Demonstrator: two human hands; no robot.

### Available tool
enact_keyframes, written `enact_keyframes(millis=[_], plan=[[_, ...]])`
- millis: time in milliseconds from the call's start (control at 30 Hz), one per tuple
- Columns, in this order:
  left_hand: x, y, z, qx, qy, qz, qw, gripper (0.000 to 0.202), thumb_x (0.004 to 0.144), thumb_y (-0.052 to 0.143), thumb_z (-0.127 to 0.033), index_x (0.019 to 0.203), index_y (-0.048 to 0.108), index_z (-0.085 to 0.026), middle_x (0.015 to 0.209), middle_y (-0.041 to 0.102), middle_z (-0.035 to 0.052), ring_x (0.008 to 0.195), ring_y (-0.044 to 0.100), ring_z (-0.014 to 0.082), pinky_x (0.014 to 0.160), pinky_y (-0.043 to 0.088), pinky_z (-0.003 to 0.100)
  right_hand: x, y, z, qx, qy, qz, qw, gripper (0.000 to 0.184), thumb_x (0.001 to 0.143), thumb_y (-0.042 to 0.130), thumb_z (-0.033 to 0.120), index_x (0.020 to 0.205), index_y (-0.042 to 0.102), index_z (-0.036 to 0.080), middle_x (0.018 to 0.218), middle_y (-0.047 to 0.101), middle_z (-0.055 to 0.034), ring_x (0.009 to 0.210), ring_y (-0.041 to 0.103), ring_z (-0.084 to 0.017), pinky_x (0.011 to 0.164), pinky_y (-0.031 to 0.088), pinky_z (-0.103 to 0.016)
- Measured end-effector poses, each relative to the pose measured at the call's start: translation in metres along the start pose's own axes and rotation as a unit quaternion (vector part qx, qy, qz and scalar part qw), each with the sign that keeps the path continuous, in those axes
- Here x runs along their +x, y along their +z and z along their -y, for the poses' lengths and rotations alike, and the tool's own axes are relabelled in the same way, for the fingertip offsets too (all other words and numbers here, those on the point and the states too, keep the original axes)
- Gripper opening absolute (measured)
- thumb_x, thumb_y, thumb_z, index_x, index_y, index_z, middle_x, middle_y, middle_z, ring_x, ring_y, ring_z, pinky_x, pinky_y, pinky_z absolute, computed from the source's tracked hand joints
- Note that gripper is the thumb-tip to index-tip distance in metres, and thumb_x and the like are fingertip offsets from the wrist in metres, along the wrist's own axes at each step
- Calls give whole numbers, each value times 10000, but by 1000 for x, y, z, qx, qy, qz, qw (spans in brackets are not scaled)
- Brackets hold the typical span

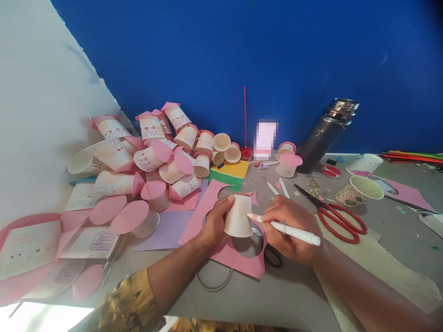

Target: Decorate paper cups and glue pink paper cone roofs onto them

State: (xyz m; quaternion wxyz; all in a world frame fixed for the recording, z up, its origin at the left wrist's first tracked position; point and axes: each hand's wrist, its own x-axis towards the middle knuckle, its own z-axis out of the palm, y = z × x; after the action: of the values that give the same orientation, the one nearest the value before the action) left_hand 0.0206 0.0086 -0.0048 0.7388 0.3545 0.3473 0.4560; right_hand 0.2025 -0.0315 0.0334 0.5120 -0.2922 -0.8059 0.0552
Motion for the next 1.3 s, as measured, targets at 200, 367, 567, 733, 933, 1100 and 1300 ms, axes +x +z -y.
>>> enact_keyframes(millis=[200,367,567,733,933,1100,1300], plan=[[-2,3,-9,-69,-68,-8,995,479,876,626,-522,1095,731,-109,804,724,103,680,653,222,627,505,318,2,-6,-2,9,32,-43,999,133,896,581,93,902,601,225,717,636,-10,623,550,-165,594,467,-313],[0,4,-17,-131,-115,-15,985,401,975,508,-437,1117,687,-107,886,751,149,732,715,257,688,563,371,3,-16,-19,-83,78,-78,990,67,939,612,163,916,634,221,736,659,-10,621,577,-157,598,478,-303],[6,-2,-27,-182,-125,-1,975,431,1003,474,-456,1152,661,-97,977,745,171,782,734,282,693,596,417,-8,-15,-52,-214,65,11,975,175,966,617,163,1127,674,202,918,734,-67,853,671,-213,763,532,-336],[8,-9,-34,-188,-117,-29,975,438,959,572,-504,1100,667,-100,992,751,176,825,745,306,741,619,483,-16,6,-48,-247,69,190,948,228,950,546,73,1070,704,186,954,731,-90,892,654,-227,750,525,-324],[9,-9,-40,-177,-130,-42,975,371,934,610,-386,1161,636,-94,1006,754,177,857,747,315,808,617,546,-16,-3,-55,-235,176,258,920,331,871,601,63,1082,746,273,969,749,-36,929,677,-190,750,493,-266],[11,-9,-40,-129,-135,-54,981,392,910,632,-313,1229,597,-86,1042,751,188,872,741,327,805,616,578,-11,-43,-78,-302,320,159,884,236,977,514,191,1063,734,196,1008,772,-92,936,687,-231,779,459,-310],[15,-20,-39,-64,-117,43,990,469,815,758,-339,1222,614,-159,949,756,124,738,734,285,753,607,471,-13,-47,-89,-299,401,163,850,96,906,651,255,870,730,216,870,780,-52,797,685,-215,667,384,-285]])
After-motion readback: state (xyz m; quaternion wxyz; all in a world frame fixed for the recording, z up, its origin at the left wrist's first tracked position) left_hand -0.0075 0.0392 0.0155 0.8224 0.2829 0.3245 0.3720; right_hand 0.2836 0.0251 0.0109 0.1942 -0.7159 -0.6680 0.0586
